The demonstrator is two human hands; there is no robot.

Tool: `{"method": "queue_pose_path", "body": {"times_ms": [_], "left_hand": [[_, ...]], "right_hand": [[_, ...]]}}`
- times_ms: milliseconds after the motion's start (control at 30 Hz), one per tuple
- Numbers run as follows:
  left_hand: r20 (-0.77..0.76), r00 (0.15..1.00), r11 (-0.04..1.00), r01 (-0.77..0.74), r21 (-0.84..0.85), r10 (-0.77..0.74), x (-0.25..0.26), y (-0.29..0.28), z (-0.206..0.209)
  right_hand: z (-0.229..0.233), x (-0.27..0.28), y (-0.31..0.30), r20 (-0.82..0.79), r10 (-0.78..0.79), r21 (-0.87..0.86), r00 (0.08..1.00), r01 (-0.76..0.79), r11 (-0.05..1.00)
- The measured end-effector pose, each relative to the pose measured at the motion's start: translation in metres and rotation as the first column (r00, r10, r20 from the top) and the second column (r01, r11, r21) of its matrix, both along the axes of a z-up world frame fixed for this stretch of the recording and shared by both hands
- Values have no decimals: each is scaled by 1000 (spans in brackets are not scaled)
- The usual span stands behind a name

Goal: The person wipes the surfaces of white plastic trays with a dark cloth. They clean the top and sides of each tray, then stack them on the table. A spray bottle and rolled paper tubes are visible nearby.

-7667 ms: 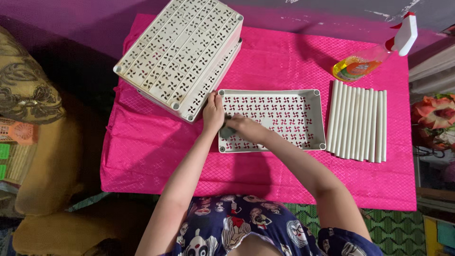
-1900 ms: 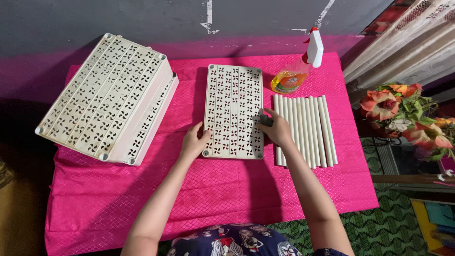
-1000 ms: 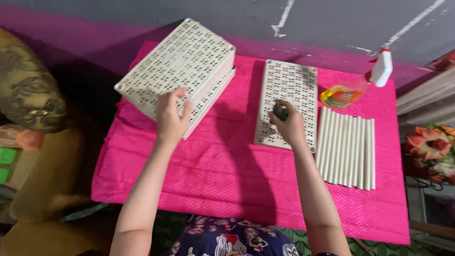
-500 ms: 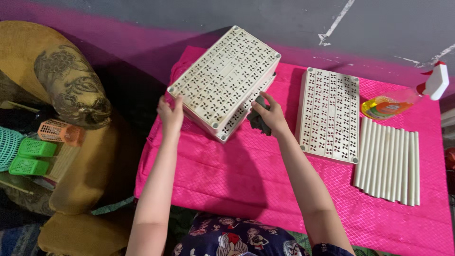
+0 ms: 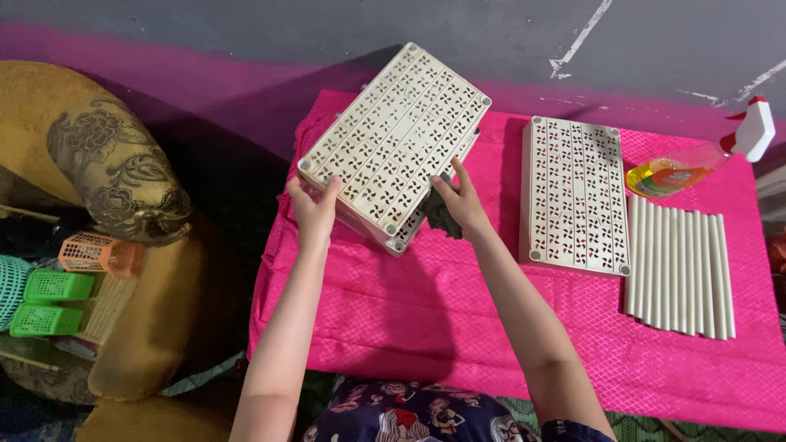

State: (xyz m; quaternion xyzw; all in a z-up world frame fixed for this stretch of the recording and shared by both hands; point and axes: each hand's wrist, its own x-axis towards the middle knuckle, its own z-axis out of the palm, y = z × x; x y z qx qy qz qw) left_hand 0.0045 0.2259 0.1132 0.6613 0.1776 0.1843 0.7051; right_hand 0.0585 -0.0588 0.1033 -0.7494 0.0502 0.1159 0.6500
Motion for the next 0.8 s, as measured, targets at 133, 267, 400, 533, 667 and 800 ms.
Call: {"method": "queue_pose_path", "body": {"times_ms": [133,267,400,533,667,800], "left_hand": [[218,972,988,110,-112,-84,-6,-12,21],[371,921,949,213,-231,-116,-10,-28,33],[429,898,900,261,-348,-95,-20,-37,41],[379,925,821,213,-530,5,-33,-40,54],[394,913,861,280,-425,-102,-50,-46,60],[447,839,837,464,-290,-310,-64,-63,48]], "right_hand": [[-7,-9,-4,67,16,220,998,-31,975],[5,-26,-16,6,15,104,1000,-16,994],[35,-55,-45,80,-34,-38,996,37,999],[66,-84,-92,200,-119,26,973,116,993],[84,-115,-152,223,-312,218,923,265,939],[94,-153,-212,334,-516,357,789,400,844]]}}
